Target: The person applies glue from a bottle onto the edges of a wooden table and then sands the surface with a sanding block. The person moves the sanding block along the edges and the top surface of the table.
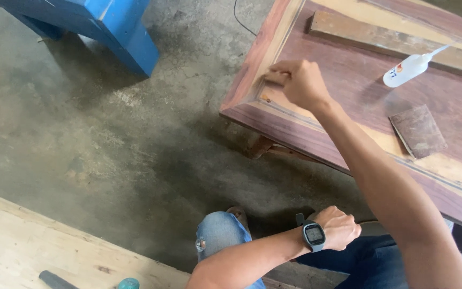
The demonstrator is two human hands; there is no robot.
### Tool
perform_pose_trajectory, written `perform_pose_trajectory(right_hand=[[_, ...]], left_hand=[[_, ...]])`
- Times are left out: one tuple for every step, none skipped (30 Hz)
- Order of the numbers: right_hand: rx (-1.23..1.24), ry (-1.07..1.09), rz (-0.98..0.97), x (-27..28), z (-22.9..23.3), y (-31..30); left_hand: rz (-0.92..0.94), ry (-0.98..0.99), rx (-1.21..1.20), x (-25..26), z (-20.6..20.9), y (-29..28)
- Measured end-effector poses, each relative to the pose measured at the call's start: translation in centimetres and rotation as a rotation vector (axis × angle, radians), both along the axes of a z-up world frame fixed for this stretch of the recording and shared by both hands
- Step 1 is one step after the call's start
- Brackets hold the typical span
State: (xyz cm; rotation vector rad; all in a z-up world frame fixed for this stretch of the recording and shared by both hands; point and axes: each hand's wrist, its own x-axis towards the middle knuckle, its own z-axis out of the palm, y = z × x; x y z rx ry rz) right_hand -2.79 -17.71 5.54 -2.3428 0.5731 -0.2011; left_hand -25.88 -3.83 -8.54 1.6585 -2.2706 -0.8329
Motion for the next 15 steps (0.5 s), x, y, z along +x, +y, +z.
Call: perform_pose_trajectory(right_hand=[[0.002, 0.0, -0.001, -0.2, 0.5, 0.8], [0.051, 0.052, 0.031, -0.3, 1.1, 1.6], [0.098, 0.102, 0.066, -0.4, 1.8, 2.3], [0.097, 0.1, 0.068, -0.4, 1.3, 2.1], [0.052, 0.076, 0.104, -0.5, 0.7, 1.9], [0.007, 0.051, 0.14, -0.6, 0.1, 1.7], [0.008, 0.05, 0.14, -0.7, 0.3, 1.9], [0.008, 0.08, 0.148, -0.8, 0.5, 2.1], [0.009, 0.109, 0.156, -0.8, 0.6, 2.1], [0.01, 0.107, 0.156, -0.9, 1.1, 2.3], [0.032, 0.128, 0.167, -1.0, 1.7, 2.5], [0.054, 0.149, 0.178, -1.0, 2.2, 2.7], [0.053, 0.149, 0.181, -1.1, 2.3, 2.6], [0.046, 0.169, 0.215, -1.2, 2.5, 2.5], [0.038, 0.188, 0.248, -1.2, 2.6, 2.5]], left_hand=[[-0.001, 0.0, 0.002, 0.0, 0.0, 0.1], [-0.003, 0.008, 0.011, -0.1, 0.0, 0.2], [-0.003, 0.013, 0.017, 0.0, 0.1, 0.2], [0.0, 0.011, 0.016, 0.0, 0.1, 0.2], [-0.001, 0.008, 0.019, 0.0, 0.0, 0.3], [-0.002, 0.006, 0.021, 0.0, 0.0, 0.3], [-0.002, 0.005, 0.022, 0.1, -0.1, 0.4], [-0.003, 0.005, 0.025, 0.1, -0.1, 0.4], [-0.003, 0.005, 0.028, 0.1, -0.2, 0.4], [-0.004, 0.003, 0.029, 0.1, -0.1, 0.5], [0.002, 0.007, 0.029, 0.2, 0.0, 0.5], [0.008, 0.011, 0.029, 0.2, 0.2, 0.5], [0.01, 0.011, 0.028, 0.2, 0.1, 0.4], [0.01, 0.017, 0.031, 0.2, 0.0, 0.4], [0.01, 0.024, 0.034, 0.2, 0.0, 0.3]])
